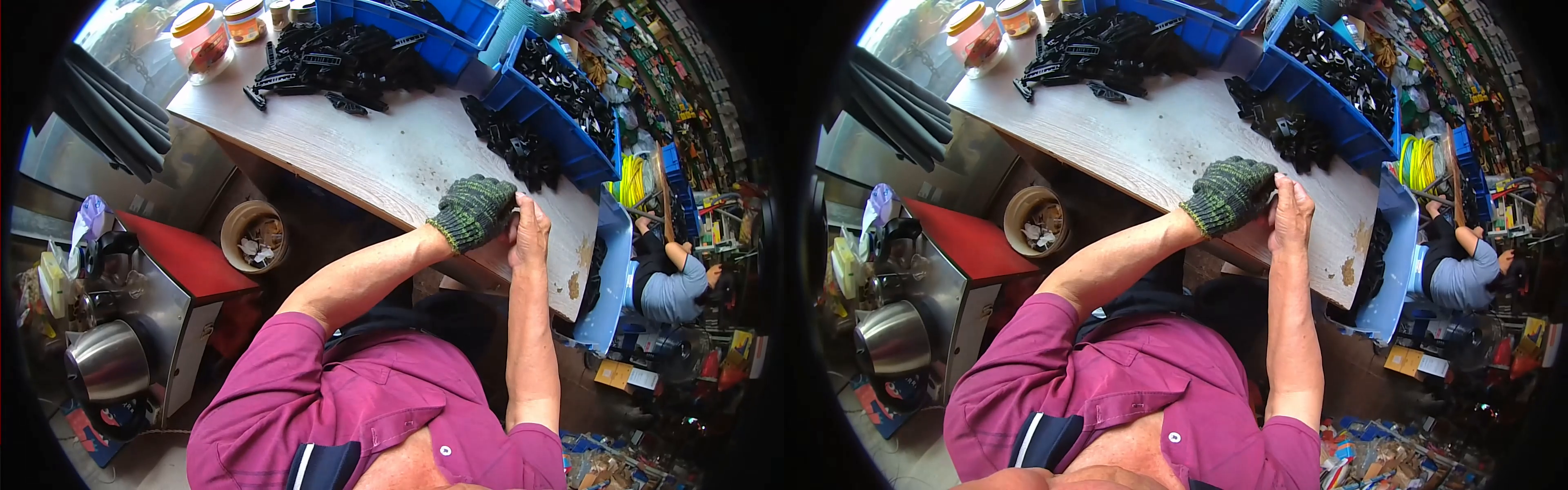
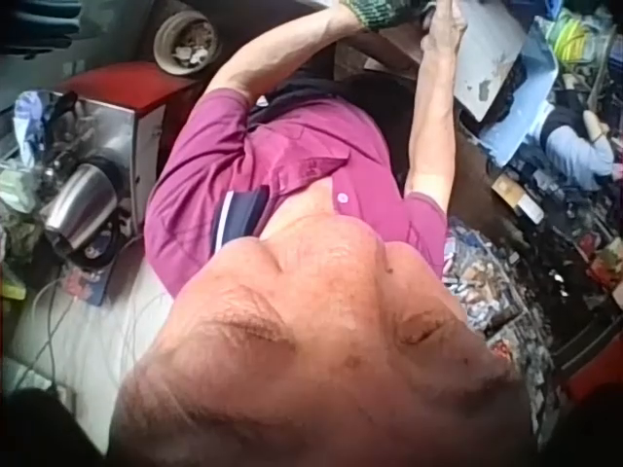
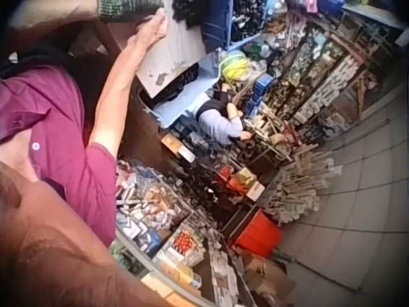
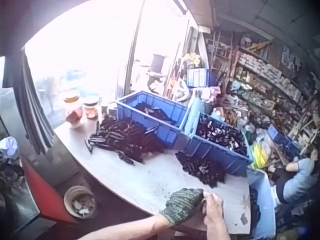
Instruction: The recorder is assembling and sorting small black plastic hardware components on a wooden workbench.
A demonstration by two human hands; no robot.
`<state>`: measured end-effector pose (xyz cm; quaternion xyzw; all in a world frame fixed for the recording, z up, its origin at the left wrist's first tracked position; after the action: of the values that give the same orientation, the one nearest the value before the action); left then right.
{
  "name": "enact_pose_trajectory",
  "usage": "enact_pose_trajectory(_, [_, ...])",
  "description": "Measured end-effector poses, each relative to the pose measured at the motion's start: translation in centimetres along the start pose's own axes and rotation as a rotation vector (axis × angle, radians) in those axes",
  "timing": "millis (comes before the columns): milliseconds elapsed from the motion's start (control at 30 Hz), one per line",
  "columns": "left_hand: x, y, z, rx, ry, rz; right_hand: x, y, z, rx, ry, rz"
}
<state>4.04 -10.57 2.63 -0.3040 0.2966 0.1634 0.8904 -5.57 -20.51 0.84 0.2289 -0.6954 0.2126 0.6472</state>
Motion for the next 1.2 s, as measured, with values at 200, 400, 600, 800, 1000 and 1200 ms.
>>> enact_pose_trajectory(200, [1.0, 1.6, 1.8, 0.052, -0.014, -0.029, 0.0, 0.9, -2.1, 0.141, 0.043, -0.051])
enact_pose_trajectory(400, [11.3, 2.8, 15.2, -0.314, -0.495, 0.206, -0.1, 1.8, -3.0, 0.112, -0.084, -0.175])
enact_pose_trajectory(600, [12.8, 4.3, 17.6, -0.145, -0.724, 0.2, -0.1, 1.8, -2.8, 0.055, -0.11, -0.16])
enact_pose_trajectory(800, [8.8, 5.0, 14.2, -0.033, -0.655, 0.034, -0.1, 1.9, -2.5, -0.005, -0.125, -0.178])
enact_pose_trajectory(1000, [7.4, 4.0, 11.8, -0.04, -0.555, -0.04, -0.1, 2.2, -2.6, -0.058, -0.172, -0.18])
enact_pose_trajectory(1200, [6.9, 3.3, 10.4, -0.077, -0.269, 0.037, -0.1, 2.3, -2.7, -0.08, -0.149, -0.159])
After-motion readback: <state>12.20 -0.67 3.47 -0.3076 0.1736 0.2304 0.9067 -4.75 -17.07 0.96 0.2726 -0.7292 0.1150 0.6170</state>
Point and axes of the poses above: each hand's wrist, its own y-axis away from the middle knuckle, its own z-axis out of the back of the hand, x = y × z, the point moved 7 cm from there along -y, towards the middle knuckle, and after that the axes turned 5 degrees about -y, right-handed, at the moved point
